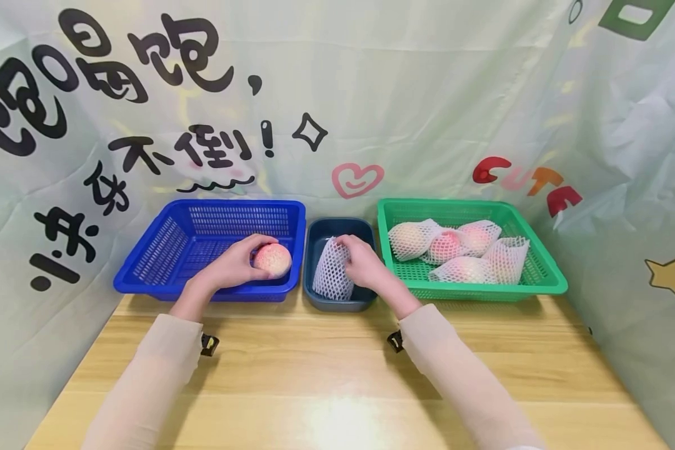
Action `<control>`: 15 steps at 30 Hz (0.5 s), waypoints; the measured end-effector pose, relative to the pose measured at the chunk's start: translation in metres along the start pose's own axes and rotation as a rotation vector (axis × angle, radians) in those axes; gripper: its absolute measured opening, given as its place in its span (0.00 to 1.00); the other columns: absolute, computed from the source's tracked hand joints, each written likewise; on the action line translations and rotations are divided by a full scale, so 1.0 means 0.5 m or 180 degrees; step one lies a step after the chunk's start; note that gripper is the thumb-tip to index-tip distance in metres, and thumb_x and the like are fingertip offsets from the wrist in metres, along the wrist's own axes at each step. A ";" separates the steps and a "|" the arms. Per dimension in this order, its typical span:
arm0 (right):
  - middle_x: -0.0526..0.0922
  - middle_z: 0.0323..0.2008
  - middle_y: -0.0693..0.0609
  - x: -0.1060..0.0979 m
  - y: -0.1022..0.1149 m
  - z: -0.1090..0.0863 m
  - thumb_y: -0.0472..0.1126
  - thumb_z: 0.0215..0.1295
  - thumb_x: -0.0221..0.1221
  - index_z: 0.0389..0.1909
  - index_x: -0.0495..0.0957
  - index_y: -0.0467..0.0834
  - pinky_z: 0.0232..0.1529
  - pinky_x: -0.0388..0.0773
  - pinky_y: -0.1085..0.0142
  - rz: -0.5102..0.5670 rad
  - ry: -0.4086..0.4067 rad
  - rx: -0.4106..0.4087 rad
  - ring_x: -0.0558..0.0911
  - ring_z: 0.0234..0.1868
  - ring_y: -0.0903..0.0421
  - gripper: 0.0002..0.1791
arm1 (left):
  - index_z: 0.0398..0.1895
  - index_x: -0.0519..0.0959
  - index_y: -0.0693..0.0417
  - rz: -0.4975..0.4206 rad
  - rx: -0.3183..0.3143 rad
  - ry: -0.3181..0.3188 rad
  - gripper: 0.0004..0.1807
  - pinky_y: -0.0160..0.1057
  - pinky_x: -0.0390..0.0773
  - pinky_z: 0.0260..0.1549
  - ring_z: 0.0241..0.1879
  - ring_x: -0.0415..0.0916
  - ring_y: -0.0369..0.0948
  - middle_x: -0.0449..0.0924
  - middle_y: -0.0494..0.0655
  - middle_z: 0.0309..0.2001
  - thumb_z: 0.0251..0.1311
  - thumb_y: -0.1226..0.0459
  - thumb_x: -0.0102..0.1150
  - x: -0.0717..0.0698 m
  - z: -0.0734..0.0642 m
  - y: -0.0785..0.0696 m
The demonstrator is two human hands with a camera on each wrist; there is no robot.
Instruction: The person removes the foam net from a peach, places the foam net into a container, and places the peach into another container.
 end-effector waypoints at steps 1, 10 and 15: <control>0.76 0.64 0.37 0.005 -0.001 0.004 0.21 0.65 0.51 0.67 0.71 0.33 0.65 0.75 0.51 -0.0039 0.0006 0.0013 0.76 0.65 0.43 0.28 | 0.66 0.74 0.60 -0.0018 -0.0016 0.0016 0.38 0.58 0.75 0.61 0.60 0.76 0.53 0.78 0.57 0.61 0.51 0.66 0.81 0.002 0.001 0.003; 0.65 0.71 0.34 0.043 -0.035 0.035 0.21 0.63 0.54 0.79 0.58 0.39 0.69 0.70 0.49 -0.0159 -0.0090 0.0412 0.70 0.70 0.38 0.41 | 0.65 0.74 0.60 -0.0150 -0.0186 0.0214 0.36 0.55 0.78 0.56 0.56 0.78 0.52 0.80 0.57 0.59 0.51 0.68 0.78 0.016 0.005 0.025; 0.56 0.78 0.36 0.058 -0.058 0.043 0.27 0.66 0.61 0.82 0.48 0.38 0.76 0.61 0.48 -0.0252 -0.0209 0.0579 0.59 0.78 0.37 0.47 | 0.64 0.75 0.60 -0.0120 -0.0208 0.0290 0.35 0.55 0.79 0.55 0.55 0.78 0.52 0.81 0.58 0.58 0.50 0.70 0.77 0.018 0.005 0.031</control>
Point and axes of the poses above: each hand's wrist, its own z-axis towards the middle knuckle, its own x-axis out of the palm, y = z × x, the point moved 6 cm from there along z, towards the middle knuckle
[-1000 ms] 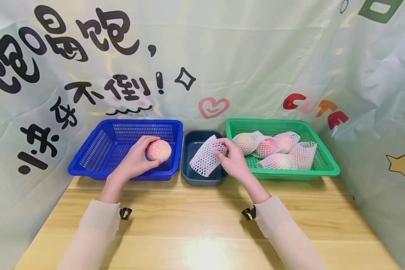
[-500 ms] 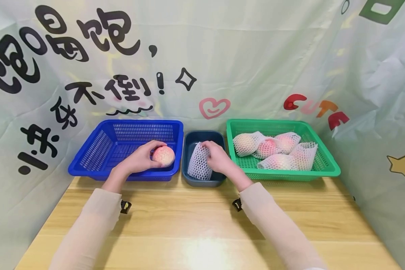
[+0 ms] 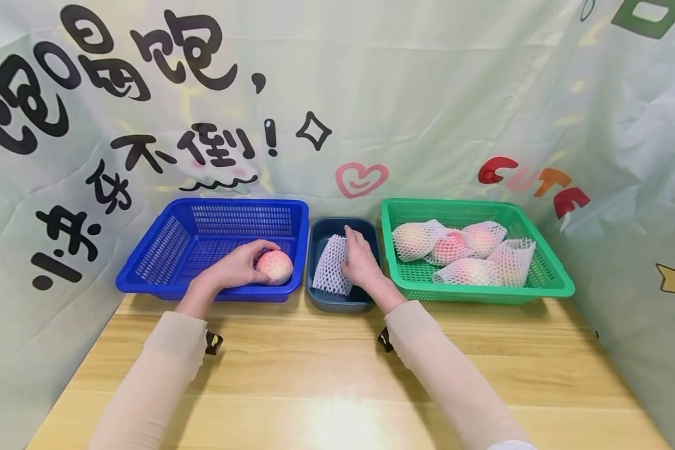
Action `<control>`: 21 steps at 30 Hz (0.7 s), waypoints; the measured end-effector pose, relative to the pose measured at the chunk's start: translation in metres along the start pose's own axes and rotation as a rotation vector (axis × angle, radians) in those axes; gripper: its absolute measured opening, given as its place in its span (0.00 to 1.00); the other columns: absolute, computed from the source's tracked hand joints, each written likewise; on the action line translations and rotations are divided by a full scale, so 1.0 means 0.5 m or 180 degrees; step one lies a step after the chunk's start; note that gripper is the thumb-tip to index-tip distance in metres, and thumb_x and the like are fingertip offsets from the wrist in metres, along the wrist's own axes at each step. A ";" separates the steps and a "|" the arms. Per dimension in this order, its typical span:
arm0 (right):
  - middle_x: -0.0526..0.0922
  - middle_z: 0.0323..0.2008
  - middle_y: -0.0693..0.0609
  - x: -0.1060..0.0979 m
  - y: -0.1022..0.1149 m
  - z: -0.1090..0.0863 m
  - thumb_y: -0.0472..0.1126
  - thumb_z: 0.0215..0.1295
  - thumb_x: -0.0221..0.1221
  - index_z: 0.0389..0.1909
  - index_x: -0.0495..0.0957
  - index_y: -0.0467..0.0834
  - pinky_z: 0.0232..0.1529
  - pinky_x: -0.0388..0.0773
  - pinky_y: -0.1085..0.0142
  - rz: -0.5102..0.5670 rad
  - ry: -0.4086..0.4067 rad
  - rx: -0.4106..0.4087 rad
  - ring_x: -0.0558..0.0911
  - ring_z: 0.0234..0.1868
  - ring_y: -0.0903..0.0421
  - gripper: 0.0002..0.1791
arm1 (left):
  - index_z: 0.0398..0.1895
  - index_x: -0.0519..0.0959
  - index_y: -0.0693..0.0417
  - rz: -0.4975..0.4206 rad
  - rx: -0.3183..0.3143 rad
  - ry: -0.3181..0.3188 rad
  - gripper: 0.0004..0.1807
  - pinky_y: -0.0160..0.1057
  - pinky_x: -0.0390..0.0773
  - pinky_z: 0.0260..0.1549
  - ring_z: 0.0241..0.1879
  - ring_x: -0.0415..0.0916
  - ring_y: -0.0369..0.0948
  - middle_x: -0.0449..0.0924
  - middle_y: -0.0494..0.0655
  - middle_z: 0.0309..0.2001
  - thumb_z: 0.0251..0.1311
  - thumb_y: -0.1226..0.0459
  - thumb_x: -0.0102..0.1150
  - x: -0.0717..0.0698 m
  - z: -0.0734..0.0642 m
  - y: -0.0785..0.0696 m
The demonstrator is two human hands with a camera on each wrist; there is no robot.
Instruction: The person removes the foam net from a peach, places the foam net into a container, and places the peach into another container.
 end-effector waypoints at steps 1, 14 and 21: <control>0.56 0.78 0.37 0.002 -0.003 0.001 0.28 0.66 0.63 0.82 0.49 0.38 0.76 0.59 0.48 -0.0018 -0.0054 0.0018 0.58 0.78 0.37 0.47 | 0.64 0.76 0.60 0.0006 -0.0006 0.0007 0.35 0.55 0.78 0.56 0.56 0.78 0.52 0.81 0.58 0.58 0.49 0.70 0.77 0.000 0.000 0.001; 0.77 0.50 0.43 0.007 0.004 0.008 0.25 0.63 0.62 0.44 0.83 0.42 0.57 0.76 0.48 -0.0462 -0.0324 -0.0305 0.75 0.55 0.40 0.12 | 0.64 0.77 0.59 0.0145 -0.0084 0.0176 0.34 0.56 0.79 0.54 0.57 0.78 0.54 0.81 0.58 0.58 0.51 0.70 0.76 0.004 0.007 0.015; 0.77 0.61 0.43 0.038 -0.011 0.008 0.22 0.59 0.57 0.53 0.86 0.44 0.67 0.72 0.51 -0.0539 0.0290 -0.0189 0.74 0.66 0.39 0.25 | 0.64 0.77 0.59 0.0195 -0.0077 0.0209 0.34 0.57 0.79 0.55 0.57 0.78 0.55 0.81 0.60 0.59 0.50 0.72 0.74 0.011 0.007 0.019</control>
Point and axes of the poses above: each hand's wrist, its own z-axis towards the middle knuckle, its own x-axis out of the palm, y = z × x, the point moved 6 cm from there along z, towards the middle knuckle
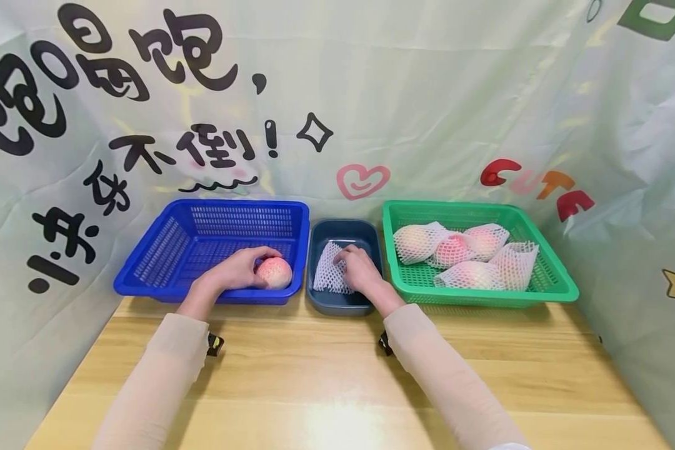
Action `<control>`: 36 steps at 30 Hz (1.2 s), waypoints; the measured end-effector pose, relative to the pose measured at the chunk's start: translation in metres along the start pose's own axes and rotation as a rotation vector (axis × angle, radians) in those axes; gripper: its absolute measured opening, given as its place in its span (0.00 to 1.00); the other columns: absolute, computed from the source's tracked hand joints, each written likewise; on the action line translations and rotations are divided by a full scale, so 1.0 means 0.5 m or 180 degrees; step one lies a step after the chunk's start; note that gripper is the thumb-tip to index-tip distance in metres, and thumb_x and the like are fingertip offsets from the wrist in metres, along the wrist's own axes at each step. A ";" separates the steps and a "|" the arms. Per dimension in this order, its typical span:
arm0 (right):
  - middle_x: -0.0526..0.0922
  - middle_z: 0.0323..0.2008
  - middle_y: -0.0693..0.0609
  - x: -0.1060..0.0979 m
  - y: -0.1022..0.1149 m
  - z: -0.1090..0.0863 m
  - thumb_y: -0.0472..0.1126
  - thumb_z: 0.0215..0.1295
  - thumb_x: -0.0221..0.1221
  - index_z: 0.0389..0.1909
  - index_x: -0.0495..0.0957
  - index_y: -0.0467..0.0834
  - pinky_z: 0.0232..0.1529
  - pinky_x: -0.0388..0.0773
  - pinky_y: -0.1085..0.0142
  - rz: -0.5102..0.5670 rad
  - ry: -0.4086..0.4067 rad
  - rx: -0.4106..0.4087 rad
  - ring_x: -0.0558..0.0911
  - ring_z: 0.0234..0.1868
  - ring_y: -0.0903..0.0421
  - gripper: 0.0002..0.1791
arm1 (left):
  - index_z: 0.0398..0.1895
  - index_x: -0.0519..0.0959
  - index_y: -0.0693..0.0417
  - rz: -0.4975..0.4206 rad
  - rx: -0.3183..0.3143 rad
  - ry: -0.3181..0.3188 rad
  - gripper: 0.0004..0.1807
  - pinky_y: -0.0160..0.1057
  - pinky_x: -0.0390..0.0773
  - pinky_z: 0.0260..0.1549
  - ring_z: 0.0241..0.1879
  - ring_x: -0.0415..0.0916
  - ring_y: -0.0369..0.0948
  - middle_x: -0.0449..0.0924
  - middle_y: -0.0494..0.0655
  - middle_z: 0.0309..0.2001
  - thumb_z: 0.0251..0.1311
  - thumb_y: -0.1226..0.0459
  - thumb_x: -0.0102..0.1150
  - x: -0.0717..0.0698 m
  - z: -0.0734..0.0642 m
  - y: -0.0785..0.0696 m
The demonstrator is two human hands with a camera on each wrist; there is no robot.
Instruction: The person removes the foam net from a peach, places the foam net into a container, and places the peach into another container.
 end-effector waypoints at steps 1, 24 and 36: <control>0.78 0.61 0.43 -0.001 0.000 0.000 0.22 0.59 0.56 0.52 0.86 0.45 0.67 0.72 0.51 0.0013 -0.0012 -0.0016 0.74 0.66 0.39 0.25 | 0.64 0.77 0.59 0.0007 -0.0002 -0.0005 0.34 0.58 0.78 0.55 0.57 0.78 0.55 0.81 0.60 0.59 0.50 0.72 0.74 0.001 0.000 0.000; 0.80 0.58 0.48 -0.109 0.070 -0.079 0.26 0.70 0.46 0.55 0.83 0.41 0.54 0.77 0.55 0.1043 -0.1095 -0.0499 0.79 0.56 0.49 0.22 | 0.64 0.79 0.60 -0.0232 0.0026 -0.0559 0.33 0.60 0.77 0.57 0.62 0.76 0.58 0.79 0.61 0.62 0.55 0.62 0.79 -0.026 -0.014 -0.013; 0.81 0.58 0.45 -0.202 0.038 -0.159 0.27 0.69 0.56 0.56 0.82 0.38 0.53 0.80 0.52 0.1455 -0.1858 -0.0785 0.81 0.52 0.46 0.17 | 0.56 0.81 0.57 -0.0041 0.0369 -0.1641 0.15 0.41 0.76 0.34 0.44 0.79 0.47 0.81 0.54 0.50 0.67 0.66 0.67 -0.057 -0.074 -0.071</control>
Point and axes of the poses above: each hand's wrist, its own z-axis towards the middle knuckle, its own x-axis out of the palm, y = z × x, the point moved 6 cm from there along z, towards the middle knuckle
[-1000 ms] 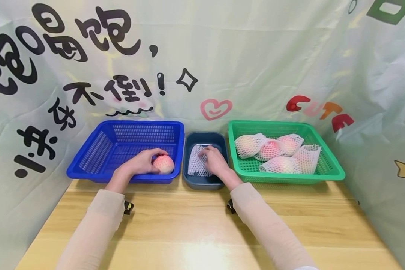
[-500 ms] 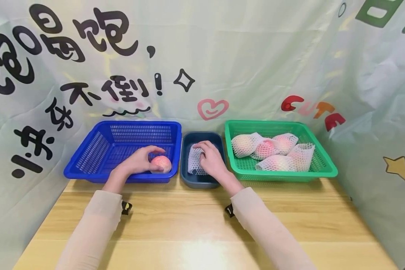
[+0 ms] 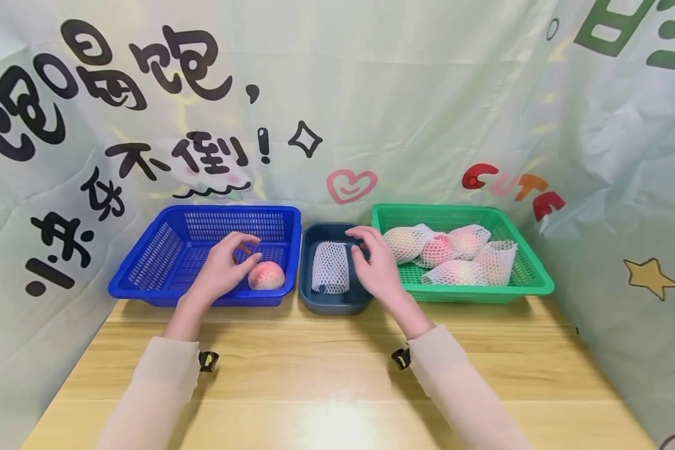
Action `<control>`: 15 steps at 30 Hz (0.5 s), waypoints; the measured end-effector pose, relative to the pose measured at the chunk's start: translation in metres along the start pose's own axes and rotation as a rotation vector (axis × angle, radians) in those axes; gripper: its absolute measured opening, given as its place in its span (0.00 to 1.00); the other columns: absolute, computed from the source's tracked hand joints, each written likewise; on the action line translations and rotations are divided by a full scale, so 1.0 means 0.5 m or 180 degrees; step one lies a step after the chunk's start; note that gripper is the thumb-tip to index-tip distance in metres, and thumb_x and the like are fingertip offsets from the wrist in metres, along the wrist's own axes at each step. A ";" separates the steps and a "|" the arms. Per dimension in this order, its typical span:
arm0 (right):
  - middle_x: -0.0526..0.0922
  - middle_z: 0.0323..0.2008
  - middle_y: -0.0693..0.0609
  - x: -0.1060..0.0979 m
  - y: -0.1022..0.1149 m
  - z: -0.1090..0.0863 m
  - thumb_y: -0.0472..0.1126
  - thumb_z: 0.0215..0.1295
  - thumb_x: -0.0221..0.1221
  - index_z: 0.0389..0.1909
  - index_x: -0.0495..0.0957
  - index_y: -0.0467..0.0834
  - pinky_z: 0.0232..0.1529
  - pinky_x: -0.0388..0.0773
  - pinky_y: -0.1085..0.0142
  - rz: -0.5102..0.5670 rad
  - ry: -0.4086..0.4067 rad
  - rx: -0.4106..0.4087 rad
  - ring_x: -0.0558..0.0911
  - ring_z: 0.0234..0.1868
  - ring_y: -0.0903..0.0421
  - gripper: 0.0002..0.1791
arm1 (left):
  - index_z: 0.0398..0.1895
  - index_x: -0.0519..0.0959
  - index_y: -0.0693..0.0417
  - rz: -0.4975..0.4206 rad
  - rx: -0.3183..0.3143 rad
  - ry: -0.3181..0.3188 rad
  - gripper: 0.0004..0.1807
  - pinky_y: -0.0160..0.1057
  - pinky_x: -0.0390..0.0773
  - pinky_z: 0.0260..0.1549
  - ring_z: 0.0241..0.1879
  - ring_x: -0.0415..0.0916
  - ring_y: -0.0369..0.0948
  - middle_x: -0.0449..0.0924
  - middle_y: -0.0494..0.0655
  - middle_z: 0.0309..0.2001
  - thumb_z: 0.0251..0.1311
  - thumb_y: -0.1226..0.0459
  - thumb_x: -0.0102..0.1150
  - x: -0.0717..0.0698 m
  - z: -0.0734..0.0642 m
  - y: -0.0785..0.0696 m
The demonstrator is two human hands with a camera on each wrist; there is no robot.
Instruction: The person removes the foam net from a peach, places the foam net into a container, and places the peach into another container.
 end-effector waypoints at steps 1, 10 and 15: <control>0.81 0.58 0.44 -0.011 -0.003 -0.002 0.28 0.70 0.57 0.57 0.82 0.38 0.53 0.79 0.51 0.0002 -0.0032 0.0022 0.81 0.52 0.45 0.17 | 0.55 0.81 0.58 0.0023 0.0040 -0.0066 0.15 0.40 0.75 0.33 0.43 0.79 0.46 0.81 0.53 0.49 0.68 0.67 0.67 -0.002 -0.006 -0.005; 0.80 0.59 0.41 -0.123 -0.067 -0.021 0.31 0.70 0.60 0.60 0.80 0.37 0.59 0.77 0.46 -0.0021 -0.0296 0.0341 0.78 0.59 0.43 0.19 | 0.54 0.81 0.57 0.0270 0.0193 -0.0213 0.14 0.45 0.75 0.36 0.44 0.78 0.45 0.81 0.50 0.50 0.66 0.69 0.67 -0.001 -0.068 -0.051; 0.80 0.59 0.38 -0.187 -0.112 -0.041 0.32 0.69 0.60 0.62 0.78 0.35 0.61 0.74 0.43 -0.0246 -0.0359 0.0553 0.76 0.60 0.40 0.21 | 0.52 0.82 0.57 0.0496 0.0224 -0.0068 0.13 0.51 0.78 0.44 0.47 0.78 0.48 0.82 0.48 0.48 0.67 0.64 0.68 0.007 -0.100 -0.066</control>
Point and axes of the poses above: each hand's wrist, its own z-axis towards the middle knuckle, its own x-axis out of the palm, y = z × x, the point moved 6 cm from there along z, towards the middle knuckle
